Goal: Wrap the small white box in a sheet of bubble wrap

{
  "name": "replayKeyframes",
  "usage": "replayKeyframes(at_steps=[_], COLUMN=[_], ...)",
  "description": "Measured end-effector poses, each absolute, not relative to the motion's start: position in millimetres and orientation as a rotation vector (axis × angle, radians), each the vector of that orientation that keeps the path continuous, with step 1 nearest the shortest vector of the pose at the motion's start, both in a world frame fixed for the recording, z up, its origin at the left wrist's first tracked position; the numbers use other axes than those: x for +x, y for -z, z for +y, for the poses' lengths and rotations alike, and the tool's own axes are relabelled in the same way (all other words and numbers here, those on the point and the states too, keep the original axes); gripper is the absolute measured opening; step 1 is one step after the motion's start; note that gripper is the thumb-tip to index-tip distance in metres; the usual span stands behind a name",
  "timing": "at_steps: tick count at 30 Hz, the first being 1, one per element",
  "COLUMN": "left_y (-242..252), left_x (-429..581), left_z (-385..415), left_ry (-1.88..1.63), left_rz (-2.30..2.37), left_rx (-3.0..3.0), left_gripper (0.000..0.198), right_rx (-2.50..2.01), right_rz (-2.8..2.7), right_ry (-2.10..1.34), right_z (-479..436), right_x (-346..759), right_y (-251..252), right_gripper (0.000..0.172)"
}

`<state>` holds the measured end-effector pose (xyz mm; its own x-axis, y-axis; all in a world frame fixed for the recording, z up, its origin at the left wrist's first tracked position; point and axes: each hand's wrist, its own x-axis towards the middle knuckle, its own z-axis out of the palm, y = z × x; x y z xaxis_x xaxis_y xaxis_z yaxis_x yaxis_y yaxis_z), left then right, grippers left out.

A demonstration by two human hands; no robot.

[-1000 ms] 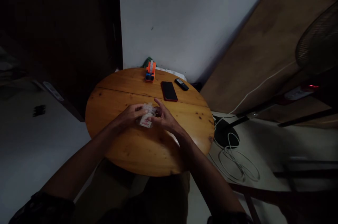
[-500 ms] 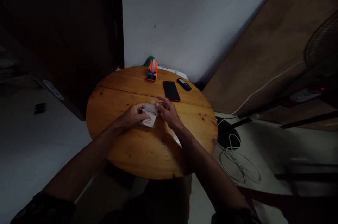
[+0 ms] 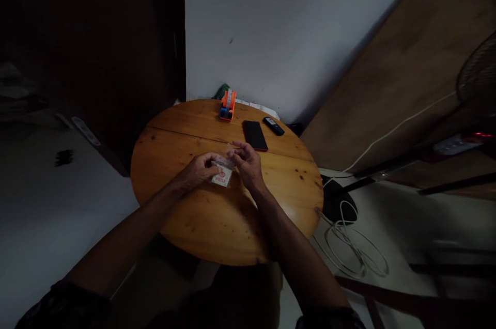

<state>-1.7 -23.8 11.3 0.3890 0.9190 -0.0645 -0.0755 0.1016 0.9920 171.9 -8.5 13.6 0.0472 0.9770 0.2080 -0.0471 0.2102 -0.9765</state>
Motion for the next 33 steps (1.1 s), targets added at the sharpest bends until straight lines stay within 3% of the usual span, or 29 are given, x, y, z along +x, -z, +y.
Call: replayKeyframes(at_steps=[8, 33], left_y=[-17.6, -9.3], left_x=[2.0, 3.5], left_z=[-25.9, -18.8], left_ry=[-0.916, -0.995], left_rz=[1.024, 1.191], left_rx=[1.324, 1.543], left_gripper=[0.033, 0.030], right_rx=[-1.023, -0.981], right_rz=[-1.281, -1.659], right_ry=[-1.029, -0.916], right_z=[-10.9, -18.1], right_x=[173.7, 179.5], right_y=[-10.5, -7.1], right_gripper=[0.045, 0.028])
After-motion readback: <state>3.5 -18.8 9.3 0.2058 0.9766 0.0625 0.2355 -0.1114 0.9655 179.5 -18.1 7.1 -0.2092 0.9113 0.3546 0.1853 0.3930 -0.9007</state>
